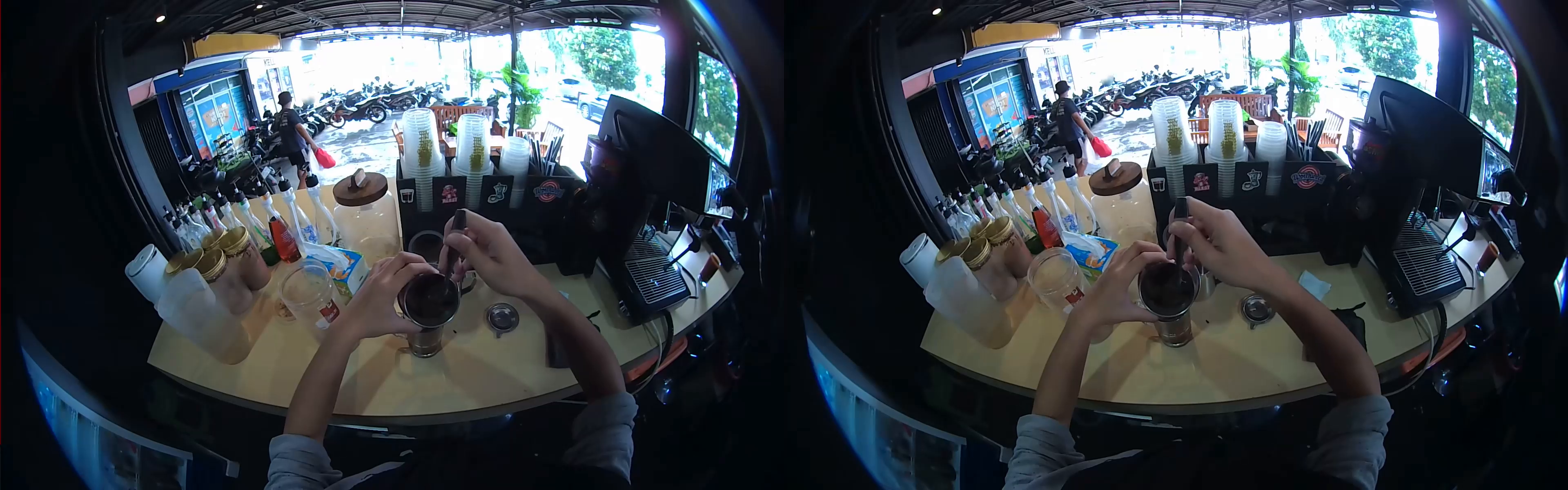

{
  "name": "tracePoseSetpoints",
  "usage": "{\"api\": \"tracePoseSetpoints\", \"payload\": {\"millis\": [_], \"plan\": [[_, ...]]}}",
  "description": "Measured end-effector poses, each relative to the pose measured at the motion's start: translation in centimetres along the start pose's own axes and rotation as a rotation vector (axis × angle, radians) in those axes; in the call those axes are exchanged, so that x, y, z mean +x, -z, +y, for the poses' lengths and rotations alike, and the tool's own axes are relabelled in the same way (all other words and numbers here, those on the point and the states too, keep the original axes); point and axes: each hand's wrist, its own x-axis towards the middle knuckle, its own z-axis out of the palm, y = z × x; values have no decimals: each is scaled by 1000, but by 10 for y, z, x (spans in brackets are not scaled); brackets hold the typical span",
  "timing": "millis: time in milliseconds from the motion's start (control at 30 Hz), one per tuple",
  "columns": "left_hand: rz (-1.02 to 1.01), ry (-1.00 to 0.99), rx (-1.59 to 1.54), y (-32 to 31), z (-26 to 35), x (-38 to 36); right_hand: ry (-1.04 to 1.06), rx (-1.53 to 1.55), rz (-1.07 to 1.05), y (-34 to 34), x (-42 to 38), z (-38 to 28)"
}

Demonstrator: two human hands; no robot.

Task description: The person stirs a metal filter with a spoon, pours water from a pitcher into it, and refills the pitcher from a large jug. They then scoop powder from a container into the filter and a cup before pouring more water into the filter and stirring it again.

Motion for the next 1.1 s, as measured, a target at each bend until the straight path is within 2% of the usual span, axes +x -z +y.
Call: {"api": "tracePoseSetpoints", "payload": {"millis": [200, 267, 333, 400, 533, 633, 733, 867, 933, 967, 1067, 1100], "plan": [[14, -4, -71, 3, -6, 0, 28, 34, 1, 1, -1, -8], [18, -17, -46, 3, -6, 1, 42, -108, -107, -6, -4, -4], [11, 6, -70, 0, -8, 0, 65, -112, -107, -10, -4, 1], [7, 33, -92, 0, -9, -2, 64, 161, 121, -16, -3, 4], [18, 6, -42, 3, -6, -1, 20, 70, 74, -18, -9, 9], [16, -2, -23, 3, -7, -1, 4, 65, 187, -14, -8, 13], [16, -2, -26, 2, -7, 0, -28, 80, 120, -20, -10, 13], [11, -13, -21, 2, -5, 2, -13, 31, 153, -12, -5, 9], [7, -13, -14, 3, -7, 2, -18, 154, 128, -14, -3, 11], [2, -13, -7, 3, -7, 3, -37, 105, 66, -15, -4, 10], [7, -30, 1, 1, -5, 3, -24, -60, 54, -8, 2, 10], [7, -30, 1, 1, -6, 3, -32, 13, 74, -6, 5, 6]]}}
